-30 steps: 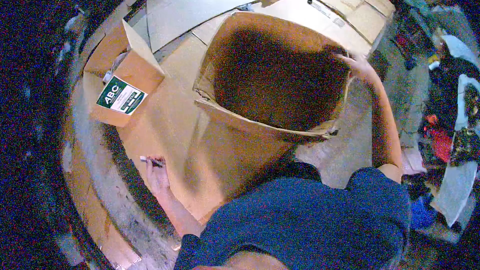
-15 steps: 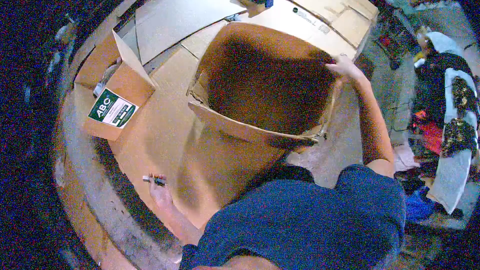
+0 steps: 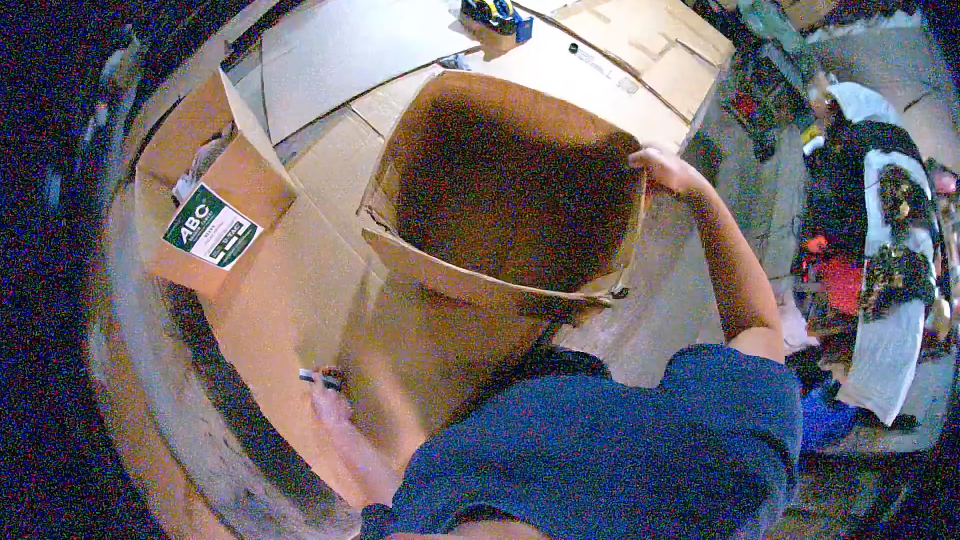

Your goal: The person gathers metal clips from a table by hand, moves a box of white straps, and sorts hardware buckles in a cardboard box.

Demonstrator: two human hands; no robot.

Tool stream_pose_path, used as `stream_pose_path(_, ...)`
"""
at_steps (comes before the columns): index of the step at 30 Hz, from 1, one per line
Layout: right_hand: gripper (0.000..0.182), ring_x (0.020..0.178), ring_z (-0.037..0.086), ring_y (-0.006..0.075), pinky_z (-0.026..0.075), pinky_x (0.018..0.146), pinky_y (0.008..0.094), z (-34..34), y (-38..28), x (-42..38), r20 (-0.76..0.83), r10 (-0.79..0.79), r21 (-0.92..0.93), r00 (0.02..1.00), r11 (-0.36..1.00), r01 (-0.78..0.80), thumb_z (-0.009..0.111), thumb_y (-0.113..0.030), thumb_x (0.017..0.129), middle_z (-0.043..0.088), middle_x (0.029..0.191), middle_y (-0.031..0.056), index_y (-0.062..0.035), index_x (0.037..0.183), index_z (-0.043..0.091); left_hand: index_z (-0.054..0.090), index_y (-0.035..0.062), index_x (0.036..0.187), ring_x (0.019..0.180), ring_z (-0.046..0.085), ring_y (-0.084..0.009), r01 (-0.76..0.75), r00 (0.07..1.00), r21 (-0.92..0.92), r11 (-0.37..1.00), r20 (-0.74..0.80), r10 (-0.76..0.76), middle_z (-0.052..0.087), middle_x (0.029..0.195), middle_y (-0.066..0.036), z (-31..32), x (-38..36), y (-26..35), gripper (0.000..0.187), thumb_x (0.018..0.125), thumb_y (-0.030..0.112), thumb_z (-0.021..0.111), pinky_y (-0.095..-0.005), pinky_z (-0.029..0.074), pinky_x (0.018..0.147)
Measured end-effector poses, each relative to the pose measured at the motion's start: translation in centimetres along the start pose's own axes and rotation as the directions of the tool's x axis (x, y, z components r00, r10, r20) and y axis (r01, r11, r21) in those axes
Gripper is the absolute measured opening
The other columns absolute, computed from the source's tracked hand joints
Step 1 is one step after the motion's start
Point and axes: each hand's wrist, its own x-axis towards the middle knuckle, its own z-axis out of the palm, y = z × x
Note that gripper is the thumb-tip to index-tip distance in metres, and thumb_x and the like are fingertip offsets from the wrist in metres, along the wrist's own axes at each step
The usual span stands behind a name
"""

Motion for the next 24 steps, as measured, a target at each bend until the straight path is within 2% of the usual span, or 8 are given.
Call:
stream_pose_path(4,0.014,0.055,0.051,0.0133,0.043,0.047,0.0292,0.5,-0.3,2.3,0.014,0.252,0.153,0.968,0.956,-0.251,0.052,-0.022,0.074,0.052,0.067,0.0022,-0.0096,0.081,0.054,0.047,0.0064,0.108,0.079,0.053,-0.0189,0.013,0.996,0.172,0.985,-0.084,0.002,0.052,0.086,-0.008,-0.3,0.4,-0.1,0.023,0.091,0.021,0.045,-0.0342,0.048,0.075)
stream_pose_path(8,0.019,0.050,0.052,0.0151,0.045,0.040,0.0316,1.5,-3.9,6.1,-0.016,0.025,0.251,1.000,0.968,-0.020,0.051,-0.029,0.077,0.053,0.067,0.0055,-0.0099,0.080,0.053,0.048,0.0049,0.106,0.079,0.052,-0.0188,0.046,0.993,0.087,0.995,-0.115,-0.036,0.051,0.085,-0.007,-1.1,1.3,-0.4,0.022,0.091,0.020,0.046,-0.0325,0.049,0.073)
stream_pose_path(10,0.027,0.058,0.060,0.0216,0.055,0.054,0.0404,1.0,-5.3,10.3,0.046,0.030,0.323,0.998,0.945,-0.044,0.050,-0.034,0.080,0.055,0.070,0.0105,-0.0076,0.086,0.050,0.048,0.0040,0.106,0.078,0.052,-0.0184,-0.027,0.995,0.023,0.999,-0.090,0.029,0.051,0.085,-0.007,0.0,0.2,-0.7,0.022,0.091,0.020,0.046,-0.0324,0.048,0.074)
stream_pose_path(14,0.030,0.071,0.061,0.0291,0.055,0.066,0.0420,2.1,-8.9,19.2,0.097,-0.093,0.462,0.991,0.886,0.038,0.049,-0.035,0.082,0.052,0.082,0.0135,-0.0076,0.096,0.045,0.048,0.0030,0.105,0.079,0.052,-0.0172,-0.102,0.986,-0.116,0.988,0.120,0.116,0.051,0.085,-0.007,-0.4,-0.6,-0.9,0.022,0.091,0.019,0.046,-0.0328,0.046,0.077)
stream_pose_path(16,0.040,0.075,0.059,0.0314,0.052,0.077,0.0427,6.1,-13.7,20.5,0.087,-0.062,0.561,0.994,0.828,0.003,0.047,-0.036,0.086,0.050,0.091,0.0155,-0.0067,0.111,0.039,0.049,0.0029,0.105,0.081,0.052,-0.0172,-0.160,0.987,0.009,0.987,0.032,0.160,0.052,0.087,-0.007,0.3,-1.6,-0.5,0.021,0.090,0.018,0.046,-0.0328,0.044,0.079)
stream_pose_path(20,0.045,0.090,0.057,0.0335,0.052,0.075,0.0430,12.0,-18.0,35.1,0.317,-0.223,0.612,0.922,0.790,-0.019,0.042,-0.036,0.087,0.050,0.105,0.0214,-0.0010,0.114,0.038,0.050,0.0015,0.107,0.082,0.053,-0.0181,-0.176,0.984,0.023,0.984,0.018,0.175,0.055,0.087,-0.007,-3.1,0.7,-2.3,0.025,0.090,0.018,0.048,-0.0337,0.044,0.077)
stream_pose_path(21,0.047,0.088,0.057,0.0340,0.052,0.075,0.0432,14.5,-19.8,36.2,0.093,-0.246,0.624,0.965,0.770,0.136,0.037,-0.038,0.087,0.052,0.102,0.0222,-0.0004,0.116,0.038,0.050,0.0010,0.108,0.082,0.053,-0.0180,-0.199,0.979,-0.010,0.980,0.051,0.199,0.055,0.086,-0.007,-1.3,-0.6,-1.6,0.025,0.089,0.018,0.049,-0.0340,0.044,0.077)
stream_pose_path(24,0.047,0.086,0.058,0.0348,0.052,0.072,0.0421,18.6,-23.2,35.3,0.208,-0.253,0.679,0.945,0.733,0.047,0.038,-0.036,0.087,0.050,0.107,0.0242,0.0005,0.116,0.037,0.050,-0.0002,0.108,0.081,0.053,-0.0181,-0.237,0.966,-0.047,0.970,0.094,0.241,0.055,0.086,-0.007,-0.2,-1.5,-1.3,0.026,0.089,0.018,0.048,-0.0345,0.045,0.076)
